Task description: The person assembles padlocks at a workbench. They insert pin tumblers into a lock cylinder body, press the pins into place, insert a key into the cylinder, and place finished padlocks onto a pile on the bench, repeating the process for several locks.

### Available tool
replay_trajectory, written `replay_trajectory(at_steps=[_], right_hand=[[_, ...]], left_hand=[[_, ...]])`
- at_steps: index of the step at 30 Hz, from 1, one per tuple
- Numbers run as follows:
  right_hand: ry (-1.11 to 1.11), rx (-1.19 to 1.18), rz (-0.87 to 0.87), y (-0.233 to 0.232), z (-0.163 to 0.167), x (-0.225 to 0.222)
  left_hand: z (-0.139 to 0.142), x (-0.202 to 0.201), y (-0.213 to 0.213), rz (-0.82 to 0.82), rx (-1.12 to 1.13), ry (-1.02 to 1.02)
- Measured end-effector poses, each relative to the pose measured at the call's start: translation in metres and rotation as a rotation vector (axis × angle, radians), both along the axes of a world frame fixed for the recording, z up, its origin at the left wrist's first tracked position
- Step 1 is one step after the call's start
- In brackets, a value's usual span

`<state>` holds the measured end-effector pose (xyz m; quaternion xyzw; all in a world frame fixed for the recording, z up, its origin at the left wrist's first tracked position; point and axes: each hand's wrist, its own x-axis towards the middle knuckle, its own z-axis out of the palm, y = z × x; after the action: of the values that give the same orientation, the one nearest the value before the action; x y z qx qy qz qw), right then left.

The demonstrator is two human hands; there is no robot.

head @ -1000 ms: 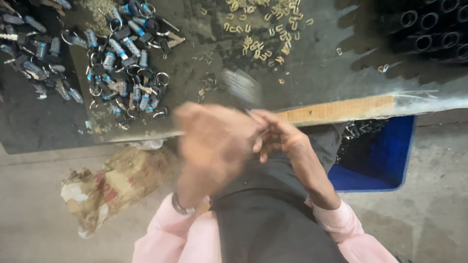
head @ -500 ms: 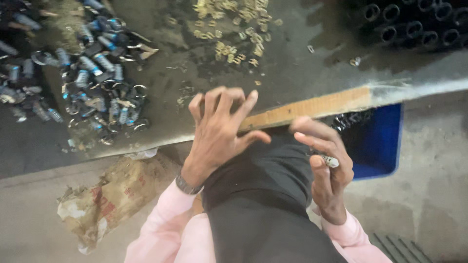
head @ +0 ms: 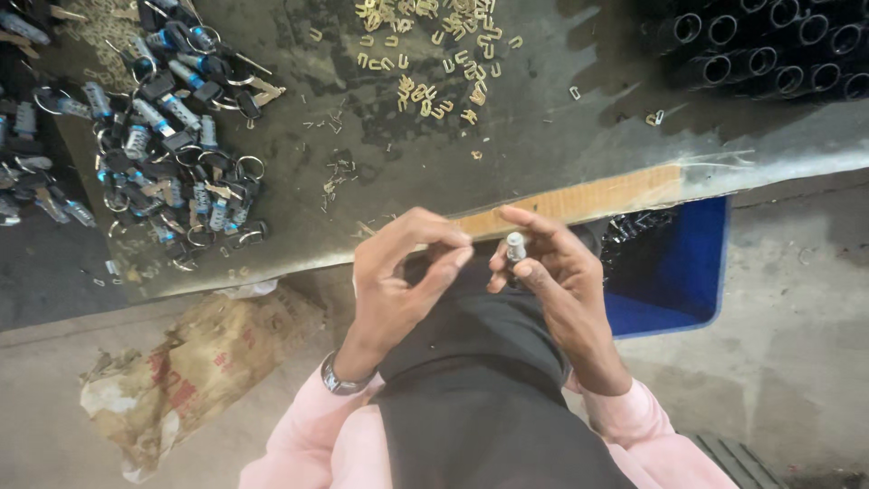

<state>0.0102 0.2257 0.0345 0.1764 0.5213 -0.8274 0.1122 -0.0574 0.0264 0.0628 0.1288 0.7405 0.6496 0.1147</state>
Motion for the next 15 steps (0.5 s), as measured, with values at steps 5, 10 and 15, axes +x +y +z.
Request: replay_trajectory(at_steps=[5,10,15], right_hand=[[0.028,-0.159,-0.067,-0.005,-0.005,0.000],[0.017,-0.209,-0.151,-0.008,-0.007,0.013],[0.069,-0.269,-0.117,-0.008,-0.013,0.009]], left_hand=[[0.003,-0.004,0.012,-0.019,0.135,-0.103],[0.005,-0.008,0.017,-0.079,0.120,0.016],[0.005,-0.009,0.014,-0.070,0.099,0.047]])
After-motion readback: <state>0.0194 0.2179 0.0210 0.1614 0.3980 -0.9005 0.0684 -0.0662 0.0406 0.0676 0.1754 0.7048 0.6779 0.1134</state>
